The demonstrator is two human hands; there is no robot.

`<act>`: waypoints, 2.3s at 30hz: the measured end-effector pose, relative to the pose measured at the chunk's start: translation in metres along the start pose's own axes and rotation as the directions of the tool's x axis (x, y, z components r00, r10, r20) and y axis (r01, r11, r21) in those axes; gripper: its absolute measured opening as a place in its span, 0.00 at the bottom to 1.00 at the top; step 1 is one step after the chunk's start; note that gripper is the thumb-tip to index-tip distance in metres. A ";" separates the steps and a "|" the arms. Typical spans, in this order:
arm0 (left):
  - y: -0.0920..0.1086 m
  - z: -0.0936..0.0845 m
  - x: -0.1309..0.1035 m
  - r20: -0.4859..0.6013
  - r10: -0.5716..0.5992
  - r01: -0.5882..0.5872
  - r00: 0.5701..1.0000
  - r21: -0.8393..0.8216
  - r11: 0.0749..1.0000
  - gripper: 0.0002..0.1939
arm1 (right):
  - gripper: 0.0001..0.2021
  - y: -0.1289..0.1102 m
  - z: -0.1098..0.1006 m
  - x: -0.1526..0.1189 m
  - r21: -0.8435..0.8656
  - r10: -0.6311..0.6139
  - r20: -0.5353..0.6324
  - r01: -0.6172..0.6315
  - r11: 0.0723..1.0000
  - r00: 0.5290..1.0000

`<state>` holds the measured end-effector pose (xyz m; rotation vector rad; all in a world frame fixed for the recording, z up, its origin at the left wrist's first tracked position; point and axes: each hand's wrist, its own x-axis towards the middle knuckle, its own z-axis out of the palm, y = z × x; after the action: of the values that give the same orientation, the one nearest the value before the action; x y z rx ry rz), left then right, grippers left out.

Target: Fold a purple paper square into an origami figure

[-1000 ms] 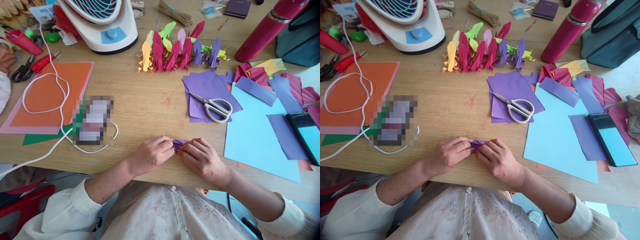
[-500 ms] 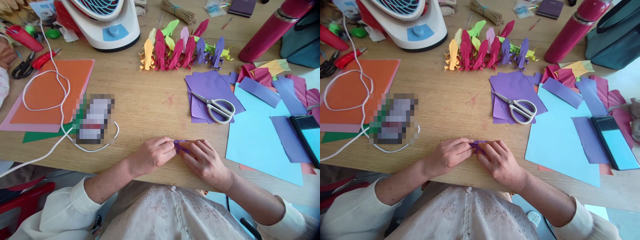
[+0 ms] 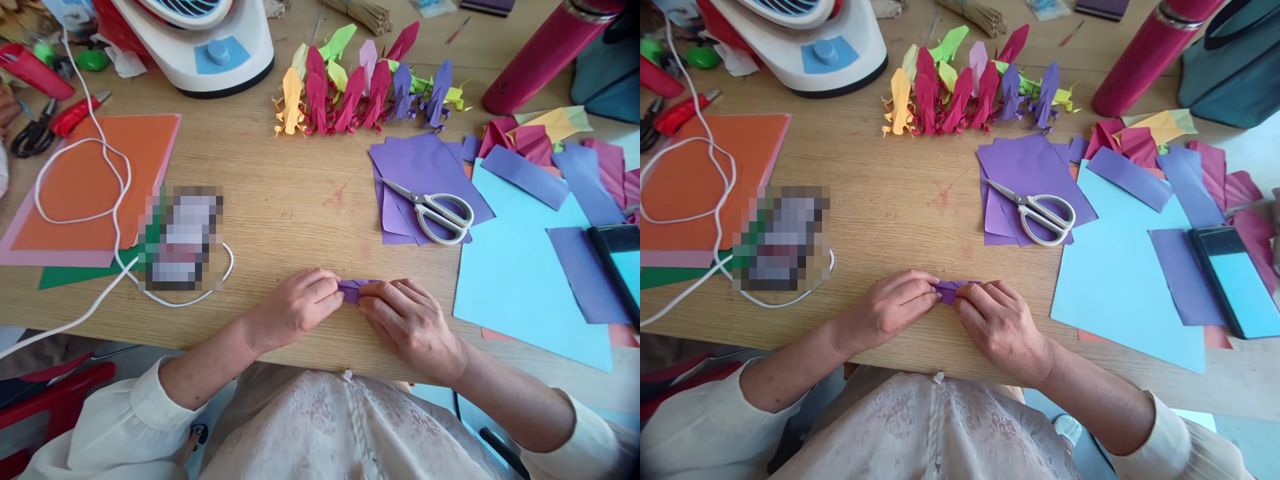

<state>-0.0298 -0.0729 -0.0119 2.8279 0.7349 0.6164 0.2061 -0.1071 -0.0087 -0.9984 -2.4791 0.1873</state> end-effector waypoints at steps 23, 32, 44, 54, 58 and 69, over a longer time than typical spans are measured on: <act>-0.001 -0.003 0.003 0.004 -0.115 0.115 0.993 -0.072 0.991 0.07 | 0.10 -0.002 0.000 0.010 0.037 0.111 0.046 -0.113 0.993 0.993; -0.001 -0.006 -0.001 -0.004 -0.250 0.248 0.968 -0.098 0.964 0.06 | 0.09 0.003 0.001 0.014 0.207 0.228 0.090 -0.242 0.948 0.969; 0.000 -0.006 -0.010 0.048 -0.183 0.181 0.982 0.046 0.982 0.05 | 0.09 0.004 0.000 0.017 0.298 0.261 0.093 -0.277 0.914 0.961; -0.004 -0.015 -0.023 -0.013 -0.314 0.313 0.949 -0.049 0.949 0.05 | 0.09 0.004 0.000 0.017 0.306 0.248 0.077 -0.259 0.916 0.966; -0.004 -0.017 -0.026 -0.029 -0.353 0.348 0.935 -0.108 0.931 0.04 | 0.09 0.005 0.000 0.017 0.300 0.242 0.074 -0.253 0.920 0.967; -0.001 -0.011 -0.006 0.002 -0.295 0.295 0.955 -0.067 0.953 0.06 | 0.08 0.005 -0.001 0.018 0.319 0.251 0.093 -0.267 0.910 0.964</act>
<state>-0.0398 -0.0748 -0.0040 2.5832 1.0898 0.5889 0.1983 -0.0914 -0.0025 -1.1794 -2.2461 0.6954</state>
